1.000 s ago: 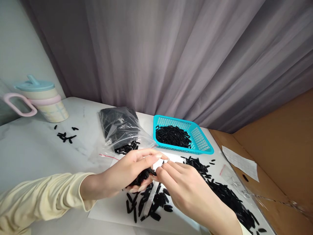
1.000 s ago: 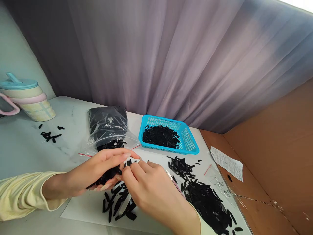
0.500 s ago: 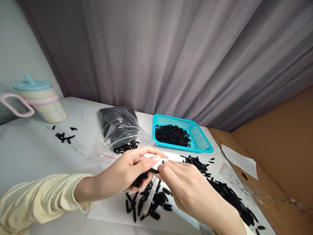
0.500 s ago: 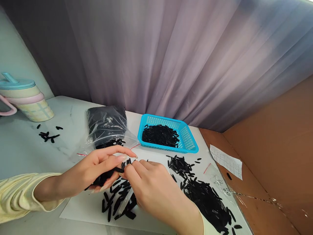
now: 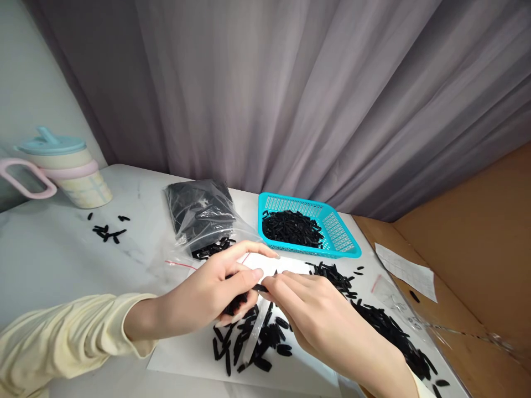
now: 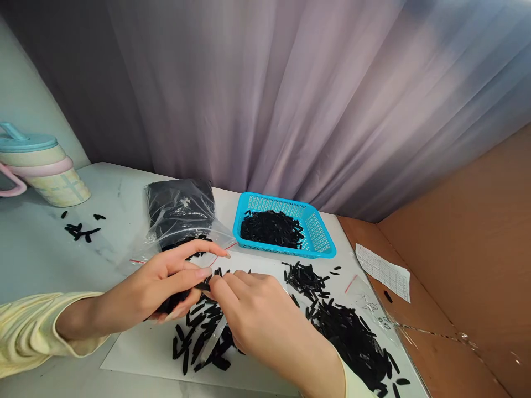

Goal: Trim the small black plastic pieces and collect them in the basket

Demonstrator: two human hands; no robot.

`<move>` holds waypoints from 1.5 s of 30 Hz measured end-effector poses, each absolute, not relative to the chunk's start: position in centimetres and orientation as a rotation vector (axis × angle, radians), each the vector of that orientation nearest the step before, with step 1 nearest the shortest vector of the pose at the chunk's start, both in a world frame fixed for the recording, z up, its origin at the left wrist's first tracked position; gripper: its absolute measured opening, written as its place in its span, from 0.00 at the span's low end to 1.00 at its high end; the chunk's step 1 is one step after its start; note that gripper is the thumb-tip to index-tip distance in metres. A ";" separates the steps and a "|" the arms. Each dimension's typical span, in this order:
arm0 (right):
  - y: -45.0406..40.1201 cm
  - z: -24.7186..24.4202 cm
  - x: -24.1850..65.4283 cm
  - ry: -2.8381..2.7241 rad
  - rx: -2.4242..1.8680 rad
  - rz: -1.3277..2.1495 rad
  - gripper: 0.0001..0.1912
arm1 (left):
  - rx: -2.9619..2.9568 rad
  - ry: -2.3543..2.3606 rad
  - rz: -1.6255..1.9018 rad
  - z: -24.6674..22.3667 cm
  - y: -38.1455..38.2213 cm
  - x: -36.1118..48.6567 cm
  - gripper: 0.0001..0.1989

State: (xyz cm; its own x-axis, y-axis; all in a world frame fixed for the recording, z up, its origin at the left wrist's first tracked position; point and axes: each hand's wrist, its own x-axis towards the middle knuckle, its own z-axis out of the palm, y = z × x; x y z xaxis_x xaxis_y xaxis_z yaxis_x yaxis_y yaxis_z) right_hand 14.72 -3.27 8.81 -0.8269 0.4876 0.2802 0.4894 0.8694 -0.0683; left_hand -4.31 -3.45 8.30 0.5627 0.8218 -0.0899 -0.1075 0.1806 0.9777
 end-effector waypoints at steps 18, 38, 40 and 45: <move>-2.7 9.4 15.5 -2.669 -0.886 0.680 0.11 | 1.255 0.718 0.746 8.7 -3.4 -4.3 0.10; -2.9 9.1 15.2 -2.706 -0.823 0.565 0.08 | 1.195 0.796 0.649 9.0 -3.6 -4.5 0.11; -2.9 9.3 15.0 -2.706 -0.811 0.538 0.08 | 1.198 0.801 0.636 9.0 -3.6 -4.5 0.12; -2.8 10.5 16.7 -2.753 -0.887 0.443 0.10 | 1.172 0.780 0.671 8.2 -3.4 -4.5 0.13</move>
State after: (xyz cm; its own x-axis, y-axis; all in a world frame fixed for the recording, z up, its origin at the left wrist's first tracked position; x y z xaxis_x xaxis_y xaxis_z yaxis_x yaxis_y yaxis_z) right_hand 16.73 -2.82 10.51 -0.7953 0.5961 0.1106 0.5314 0.7732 -0.3462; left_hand -4.47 -3.41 8.17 0.5694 0.8020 -0.1804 -0.0587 0.2585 0.9642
